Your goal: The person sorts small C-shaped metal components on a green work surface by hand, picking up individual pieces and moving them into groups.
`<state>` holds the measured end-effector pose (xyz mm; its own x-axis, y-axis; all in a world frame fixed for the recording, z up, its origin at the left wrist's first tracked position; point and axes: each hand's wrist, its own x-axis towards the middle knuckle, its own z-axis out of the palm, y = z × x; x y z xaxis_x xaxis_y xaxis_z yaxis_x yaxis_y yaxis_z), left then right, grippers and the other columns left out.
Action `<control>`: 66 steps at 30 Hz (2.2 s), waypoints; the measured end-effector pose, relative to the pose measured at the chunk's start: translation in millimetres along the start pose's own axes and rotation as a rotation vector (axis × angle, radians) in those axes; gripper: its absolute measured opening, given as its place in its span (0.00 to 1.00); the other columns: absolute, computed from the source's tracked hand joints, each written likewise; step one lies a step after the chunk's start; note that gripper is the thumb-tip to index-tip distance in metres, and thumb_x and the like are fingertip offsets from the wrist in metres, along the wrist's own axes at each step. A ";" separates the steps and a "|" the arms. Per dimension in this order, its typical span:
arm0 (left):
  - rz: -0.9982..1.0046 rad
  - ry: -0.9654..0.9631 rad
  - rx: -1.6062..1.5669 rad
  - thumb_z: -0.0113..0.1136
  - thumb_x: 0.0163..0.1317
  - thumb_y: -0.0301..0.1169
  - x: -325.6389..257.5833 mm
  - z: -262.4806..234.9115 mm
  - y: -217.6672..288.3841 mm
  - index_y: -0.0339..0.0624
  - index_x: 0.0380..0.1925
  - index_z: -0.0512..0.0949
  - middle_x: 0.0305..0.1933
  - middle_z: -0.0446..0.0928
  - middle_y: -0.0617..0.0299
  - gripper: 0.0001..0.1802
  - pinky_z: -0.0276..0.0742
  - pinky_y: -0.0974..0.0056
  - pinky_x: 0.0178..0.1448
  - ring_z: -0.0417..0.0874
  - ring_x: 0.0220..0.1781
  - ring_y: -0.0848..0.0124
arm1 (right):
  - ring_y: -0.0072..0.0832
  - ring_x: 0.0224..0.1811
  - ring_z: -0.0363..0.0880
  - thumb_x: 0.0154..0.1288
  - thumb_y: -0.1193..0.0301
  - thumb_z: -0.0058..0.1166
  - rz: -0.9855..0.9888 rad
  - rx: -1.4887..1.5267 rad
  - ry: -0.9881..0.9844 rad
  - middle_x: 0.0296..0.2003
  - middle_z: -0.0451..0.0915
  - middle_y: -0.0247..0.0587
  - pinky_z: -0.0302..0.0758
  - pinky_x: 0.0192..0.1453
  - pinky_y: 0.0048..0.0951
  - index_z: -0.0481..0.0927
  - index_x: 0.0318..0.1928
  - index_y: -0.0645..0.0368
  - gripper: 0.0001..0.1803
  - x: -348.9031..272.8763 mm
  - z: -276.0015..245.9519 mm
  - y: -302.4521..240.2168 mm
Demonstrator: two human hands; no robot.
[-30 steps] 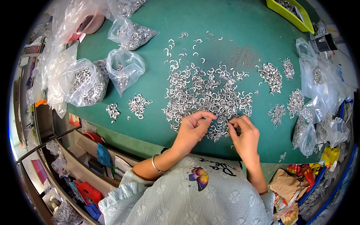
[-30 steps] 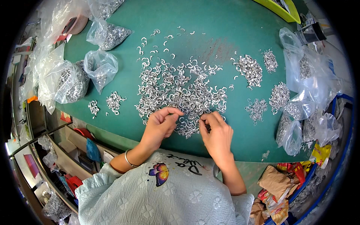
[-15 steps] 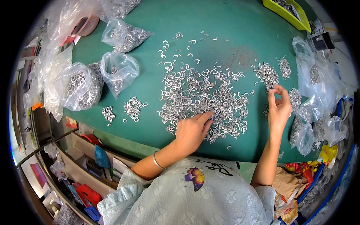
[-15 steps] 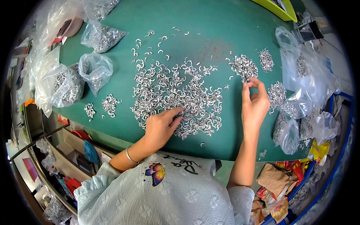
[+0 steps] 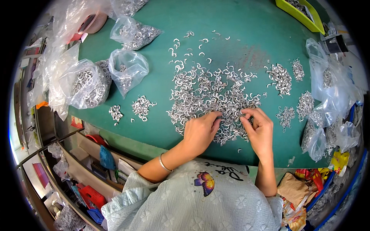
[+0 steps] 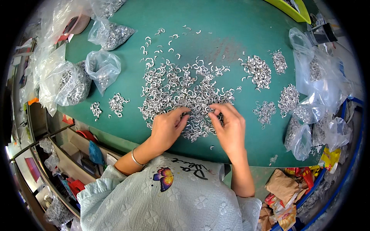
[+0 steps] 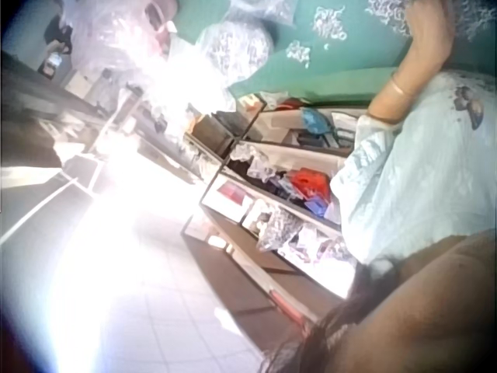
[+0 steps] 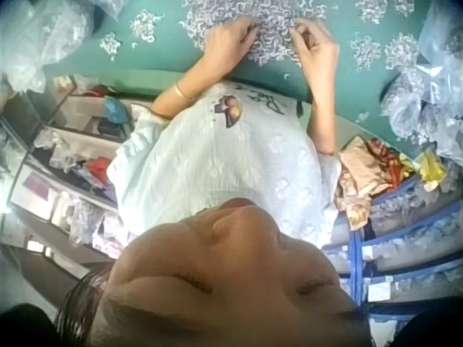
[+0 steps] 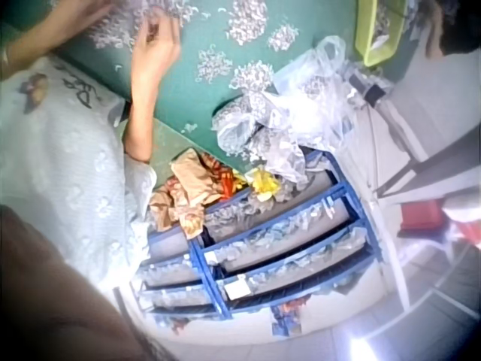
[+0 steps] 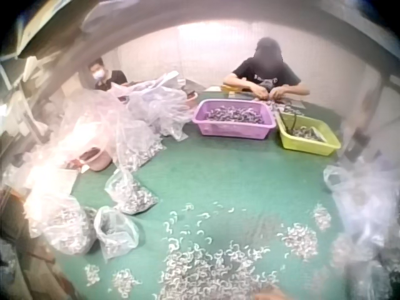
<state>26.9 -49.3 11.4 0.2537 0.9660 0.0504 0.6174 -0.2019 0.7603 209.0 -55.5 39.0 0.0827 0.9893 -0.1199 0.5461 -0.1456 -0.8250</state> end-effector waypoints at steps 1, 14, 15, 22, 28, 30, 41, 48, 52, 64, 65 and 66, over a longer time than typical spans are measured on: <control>-0.003 -0.019 0.017 0.63 0.54 0.27 0.0 -1.2 0.9 0.43 0.37 0.80 0.14 0.71 0.60 0.09 0.65 0.62 0.19 0.70 0.12 0.67 | 0.22 0.16 0.63 0.54 0.78 0.61 -0.049 -0.047 -0.004 0.26 0.75 0.34 0.61 0.21 0.25 0.81 0.38 0.59 0.09 -0.4 3.2 -0.8; 0.006 -0.077 0.040 0.64 0.54 0.29 -2.8 -0.5 -1.7 0.41 0.34 0.79 0.15 0.71 0.59 0.08 0.65 0.63 0.19 0.70 0.13 0.67 | 0.29 0.19 0.75 0.52 0.72 0.64 -0.203 -0.299 -0.032 0.29 0.74 0.31 0.68 0.22 0.31 0.82 0.33 0.55 0.07 -10.0 29.9 -4.7; -0.014 -0.078 0.016 0.64 0.54 0.28 -1.7 -2.2 0.1 0.40 0.33 0.80 0.15 0.71 0.60 0.07 0.64 0.64 0.18 0.69 0.12 0.68 | 0.29 0.19 0.75 0.52 0.73 0.64 -0.209 -0.260 -0.027 0.29 0.75 0.31 0.68 0.22 0.31 0.82 0.33 0.56 0.07 -10.1 29.2 -5.9; -0.299 -0.181 -0.549 0.65 0.56 0.27 0.7 -14.1 5.6 0.39 0.35 0.80 0.13 0.60 0.71 0.07 0.55 0.71 0.20 0.57 0.16 0.82 | 0.18 0.16 0.68 0.53 0.81 0.61 -0.160 0.132 0.013 0.30 0.79 0.37 0.62 0.19 0.22 0.81 0.35 0.63 0.07 -12.6 17.8 -16.9; -0.304 -0.255 -0.731 0.67 0.52 0.23 1.7 -32.5 23.5 0.39 0.36 0.81 0.14 0.56 0.76 0.10 0.50 0.74 0.22 0.54 0.18 0.85 | 0.11 0.15 0.59 0.54 0.82 0.60 -0.160 0.219 0.086 0.30 0.79 0.35 0.54 0.18 0.17 0.81 0.34 0.64 0.06 -18.9 11.0 -24.9; -0.255 -0.253 -0.685 0.68 0.51 0.22 1.4 -35.4 26.2 0.39 0.35 0.82 0.14 0.55 0.76 0.10 0.50 0.74 0.22 0.53 0.18 0.85 | 0.11 0.15 0.59 0.54 0.82 0.60 -0.183 0.205 0.111 0.30 0.79 0.35 0.54 0.17 0.17 0.81 0.34 0.64 0.06 -20.6 11.1 -28.2; -0.111 -0.123 -0.592 0.64 0.50 0.19 -2.9 -39.9 32.7 0.40 0.35 0.82 0.12 0.53 0.74 0.11 0.50 0.76 0.21 0.53 0.16 0.85 | 0.18 0.21 0.72 0.48 0.82 0.65 -0.279 0.182 0.102 0.31 0.80 0.40 0.63 0.19 0.19 0.82 0.35 0.64 0.11 -25.1 2.3 -36.0; -0.078 -0.098 -0.647 0.63 0.51 0.18 -3.3 -39.6 31.8 0.39 0.35 0.82 0.12 0.53 0.74 0.11 0.50 0.76 0.20 0.52 0.16 0.86 | 0.21 0.23 0.74 0.47 0.83 0.66 -0.300 0.225 0.081 0.31 0.80 0.42 0.65 0.20 0.19 0.82 0.36 0.65 0.12 -25.3 3.1 -35.7; -0.104 -0.120 -0.641 0.63 0.52 0.19 -3.4 -40.4 32.7 0.39 0.36 0.82 0.12 0.53 0.74 0.10 0.50 0.75 0.20 0.53 0.16 0.86 | 0.17 0.19 0.69 0.48 0.82 0.65 -0.265 0.216 0.074 0.30 0.80 0.40 0.60 0.19 0.18 0.82 0.36 0.64 0.11 -25.9 2.0 -38.2; -0.246 -0.273 -0.491 0.61 0.58 0.24 2.1 -27.0 21.3 0.40 0.43 0.79 0.12 0.55 0.72 0.12 0.55 0.72 0.22 0.55 0.17 0.83 | 0.14 0.17 0.59 0.57 0.75 0.60 0.071 0.071 0.156 0.24 0.75 0.31 0.56 0.20 0.21 0.81 0.33 0.62 0.04 7.3 -21.4 -0.4; -0.233 -0.284 -0.475 0.61 0.58 0.24 1.6 -25.8 18.8 0.41 0.43 0.79 0.12 0.55 0.71 0.12 0.55 0.71 0.22 0.55 0.17 0.83 | 0.14 0.18 0.59 0.59 0.72 0.59 0.170 0.073 0.276 0.23 0.74 0.31 0.56 0.20 0.21 0.81 0.33 0.62 0.06 16.2 -31.7 11.0; -0.223 -0.291 -0.456 0.61 0.58 0.24 1.1 -25.1 16.3 0.41 0.44 0.79 0.12 0.55 0.71 0.13 0.56 0.71 0.22 0.55 0.16 0.83 | 0.15 0.18 0.59 0.60 0.70 0.59 0.142 -0.072 0.363 0.22 0.73 0.31 0.57 0.21 0.22 0.81 0.34 0.62 0.08 26.0 -41.4 19.5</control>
<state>18.5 -47.4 40.1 0.3888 0.8797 -0.2737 0.3125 0.1536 0.9374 256.3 -32.7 42.6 0.4440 0.8959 -0.0163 0.5637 -0.2935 -0.7721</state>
